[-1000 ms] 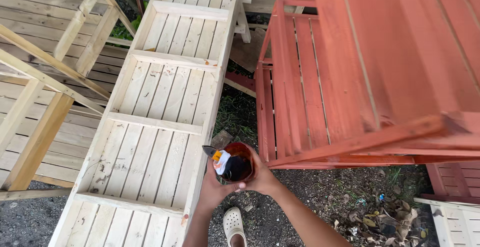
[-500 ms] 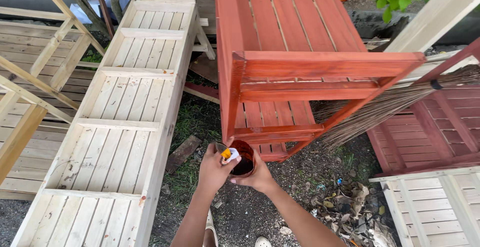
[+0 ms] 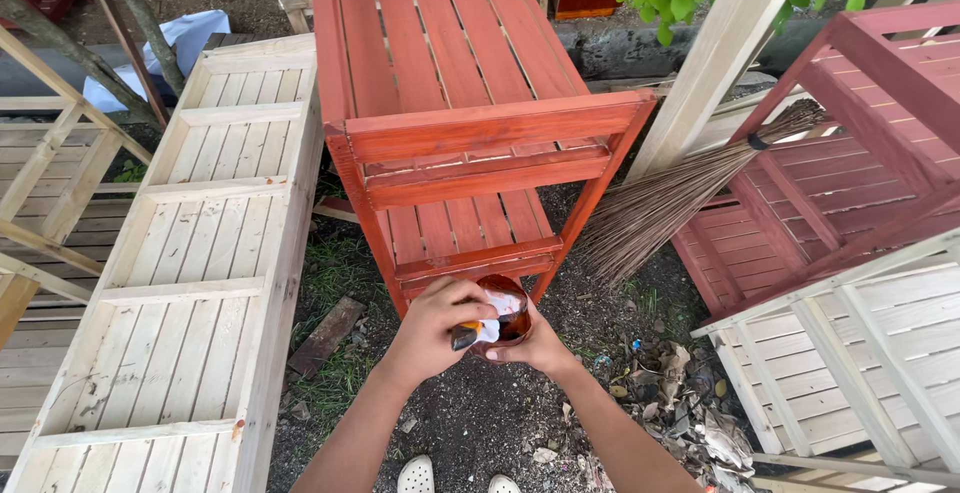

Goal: The person applies reddish-brown stain or paint with a brush to wooden chairs and a small wooden bench, holding a cut plastic container of stain in one hand. They dip the brush, coat the slats and frame of an upright chair, then reposition and kneel to coat the legs and lower rails of another piece.

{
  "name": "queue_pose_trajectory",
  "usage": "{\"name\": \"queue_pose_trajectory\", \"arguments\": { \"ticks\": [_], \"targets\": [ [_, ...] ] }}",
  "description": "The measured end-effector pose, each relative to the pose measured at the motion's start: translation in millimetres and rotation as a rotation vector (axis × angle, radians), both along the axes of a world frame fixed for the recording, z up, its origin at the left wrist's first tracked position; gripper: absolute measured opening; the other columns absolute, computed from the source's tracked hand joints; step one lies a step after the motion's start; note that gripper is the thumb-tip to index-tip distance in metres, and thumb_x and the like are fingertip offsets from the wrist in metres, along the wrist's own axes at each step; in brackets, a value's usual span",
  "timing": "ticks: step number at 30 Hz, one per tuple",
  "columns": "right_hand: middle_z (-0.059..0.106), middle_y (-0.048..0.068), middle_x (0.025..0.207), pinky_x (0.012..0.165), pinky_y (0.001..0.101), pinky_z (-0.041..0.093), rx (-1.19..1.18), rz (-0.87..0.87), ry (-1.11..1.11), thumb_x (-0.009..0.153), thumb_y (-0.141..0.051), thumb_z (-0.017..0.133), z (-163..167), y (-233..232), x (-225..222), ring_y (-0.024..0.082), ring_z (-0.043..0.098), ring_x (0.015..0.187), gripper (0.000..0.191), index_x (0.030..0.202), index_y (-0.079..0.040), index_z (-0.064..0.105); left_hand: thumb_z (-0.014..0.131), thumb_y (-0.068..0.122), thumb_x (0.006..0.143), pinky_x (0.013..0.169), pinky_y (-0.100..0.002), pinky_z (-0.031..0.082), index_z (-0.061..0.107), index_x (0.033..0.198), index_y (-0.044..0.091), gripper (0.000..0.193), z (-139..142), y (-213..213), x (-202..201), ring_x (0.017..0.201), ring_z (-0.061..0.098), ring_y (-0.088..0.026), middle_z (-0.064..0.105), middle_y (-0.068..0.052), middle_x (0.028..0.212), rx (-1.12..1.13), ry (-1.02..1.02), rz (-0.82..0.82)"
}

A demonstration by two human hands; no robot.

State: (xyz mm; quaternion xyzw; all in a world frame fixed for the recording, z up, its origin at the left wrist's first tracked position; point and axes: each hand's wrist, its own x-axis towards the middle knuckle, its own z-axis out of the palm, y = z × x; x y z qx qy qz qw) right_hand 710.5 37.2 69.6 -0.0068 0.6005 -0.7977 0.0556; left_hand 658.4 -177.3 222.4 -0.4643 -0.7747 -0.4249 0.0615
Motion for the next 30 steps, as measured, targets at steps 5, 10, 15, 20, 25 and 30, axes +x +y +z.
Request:
{"name": "queue_pose_trajectory", "arguments": {
  "ticks": [5, 10, 15, 20, 25, 30],
  "targets": [
    [0.063, 0.008, 0.136, 0.108, 0.0428, 0.053, -0.019, -0.026, 0.014, 0.064, 0.0, 0.091, -8.3, 16.4, 11.0, 0.023, 0.062, 0.127, 0.099, 0.15, -0.01, 0.042, 0.077, 0.009, 0.067, 0.086, -0.04, 0.055, 0.076, 0.105, 0.011, 0.038, 5.3, 14.3, 8.1, 0.102, 0.064, -0.028, 0.069, -0.005, 0.114, 0.025, 0.108, -0.055],
    [0.066, 0.017, 0.13, 0.094, 0.0464, 0.058, -0.189, -0.056, -0.079, 0.076, 0.0, 0.088, -13.1, 19.4, 14.7, 0.028, 0.067, 0.116, 0.079, 0.146, 0.002, 0.05, 0.072, 0.014, 0.074, 0.086, -0.042, 0.053, 0.075, 0.112, 0.007, 0.039, -10.1, 18.8, 15.3, 0.103, 0.061, -0.03, 0.069, -0.009, 0.122, 0.07, 0.142, -0.033],
    [0.063, 0.005, 0.13, 0.097, 0.0405, 0.06, -0.054, -0.099, 0.043, 0.064, 0.009, 0.083, -10.3, 16.8, 3.7, 0.019, 0.065, 0.118, 0.091, 0.143, -0.011, 0.044, 0.078, 0.01, 0.068, 0.09, -0.039, 0.055, 0.075, 0.108, 0.01, 0.04, -32.9, 23.5, 14.8, 0.105, 0.066, -0.031, 0.072, -0.008, 0.115, 0.193, 0.142, 0.132],
    [0.066, 0.011, 0.124, 0.084, 0.0496, 0.058, -0.128, -0.243, -0.156, 0.063, 0.004, 0.084, -27.2, 14.8, -9.1, 0.028, 0.068, 0.109, 0.095, 0.146, -0.011, 0.039, 0.087, 0.01, 0.072, 0.082, -0.037, 0.056, 0.075, 0.102, 0.009, 0.033, -78.6, 41.6, 38.0, 0.094, 0.07, -0.026, 0.076, -0.005, 0.105, 0.344, -0.089, 0.309],
    [0.058, 0.006, 0.135, 0.105, 0.0404, 0.052, 0.123, -0.34, -0.093, 0.064, -0.001, 0.092, -44.7, 27.3, -13.6, 0.023, 0.058, 0.126, 0.098, 0.146, -0.013, 0.039, 0.084, 0.009, 0.094, 0.084, -0.033, 0.053, 0.068, 0.106, 0.0, 0.023, -136.8, 45.1, 25.4, 0.093, 0.064, -0.016, 0.071, -0.006, 0.101, 1.0, -0.753, 0.656],
    [0.056, 0.005, 0.139, 0.11, 0.0392, 0.051, 0.246, -0.379, -0.246, 0.064, -0.009, 0.092, -55.7, 41.0, -10.0, 0.022, 0.056, 0.131, 0.098, 0.146, -0.017, 0.038, 0.078, 0.008, 0.084, 0.061, -0.037, 0.067, 0.066, 0.099, 0.006, 0.019, -174.0, 7.9, -53.0, 0.071, 0.074, -0.017, 0.073, -0.007, 0.092, 1.247, -1.066, 0.913]
  ]
}}
